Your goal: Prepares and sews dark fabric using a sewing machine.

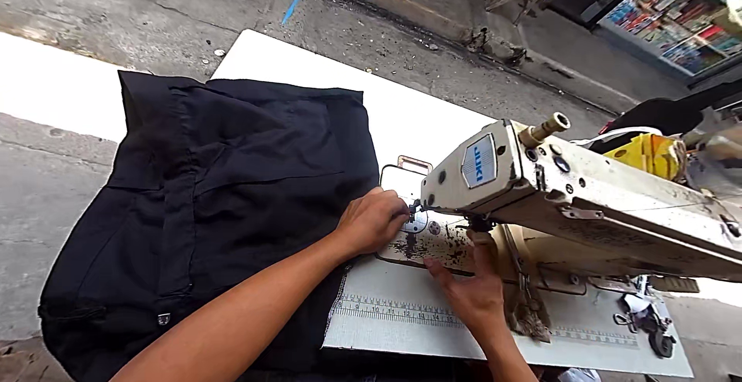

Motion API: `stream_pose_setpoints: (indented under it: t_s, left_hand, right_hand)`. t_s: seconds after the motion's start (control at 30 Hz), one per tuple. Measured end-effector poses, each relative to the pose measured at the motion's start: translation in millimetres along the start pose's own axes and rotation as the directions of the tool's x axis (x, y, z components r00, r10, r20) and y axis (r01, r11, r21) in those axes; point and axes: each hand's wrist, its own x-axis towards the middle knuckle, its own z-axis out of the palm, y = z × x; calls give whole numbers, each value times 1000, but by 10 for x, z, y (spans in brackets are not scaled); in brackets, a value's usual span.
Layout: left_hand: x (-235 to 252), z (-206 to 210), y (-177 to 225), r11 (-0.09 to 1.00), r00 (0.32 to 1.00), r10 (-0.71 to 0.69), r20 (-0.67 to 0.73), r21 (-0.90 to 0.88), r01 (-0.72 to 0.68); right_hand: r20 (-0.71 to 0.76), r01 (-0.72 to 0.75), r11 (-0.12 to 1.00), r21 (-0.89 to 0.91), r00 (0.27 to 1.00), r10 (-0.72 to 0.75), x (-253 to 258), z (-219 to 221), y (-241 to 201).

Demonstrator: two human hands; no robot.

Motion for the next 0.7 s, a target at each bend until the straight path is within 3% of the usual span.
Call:
stream_pose_setpoints:
  t_s: [0.1,0.17,0.2,0.27,0.33,0.4,0.47,0.57,0.7]
  left_hand:
    - [-9,-10,1,998,998,16,-54,-61,-19]
    - [-38,43,-30,986,962,142,-232,-47,-157]
    - [-55,78,-37,958,891,278,-358,41,-283]
    - [-111,35,68,790,644,613,-457,347,-506]
    - [-208,-60,297,561,465,826,-320,548,-620]
    - [-291,-27,474,393,394,910,-132,583,-711]
    - [-312,103,520,328,406,913,45,510,-795]
    - [-262,306,475,413,501,842,199,359,-837]
    - [-206,361,505,534,616,738,275,320,-783]
  right_hand:
    - [62,-51,943,329,998,33,42,51,-135]
    - [11,33,883,468,999,-43,-92,24,-77]
    - [-10,54,864,500,998,-56,-169,-16,-51]
    - [0,55,843,534,998,-65,-307,-154,-2]
    - [23,48,850,525,997,-71,-463,-358,65]
    - [88,15,891,454,994,-61,-676,-642,204]
    - [256,-93,943,318,967,9,-903,-1013,441]
    - [433,-211,977,-31,878,203,-1057,-1472,791]
    - [123,-25,948,-317,990,68,-812,-1558,956]
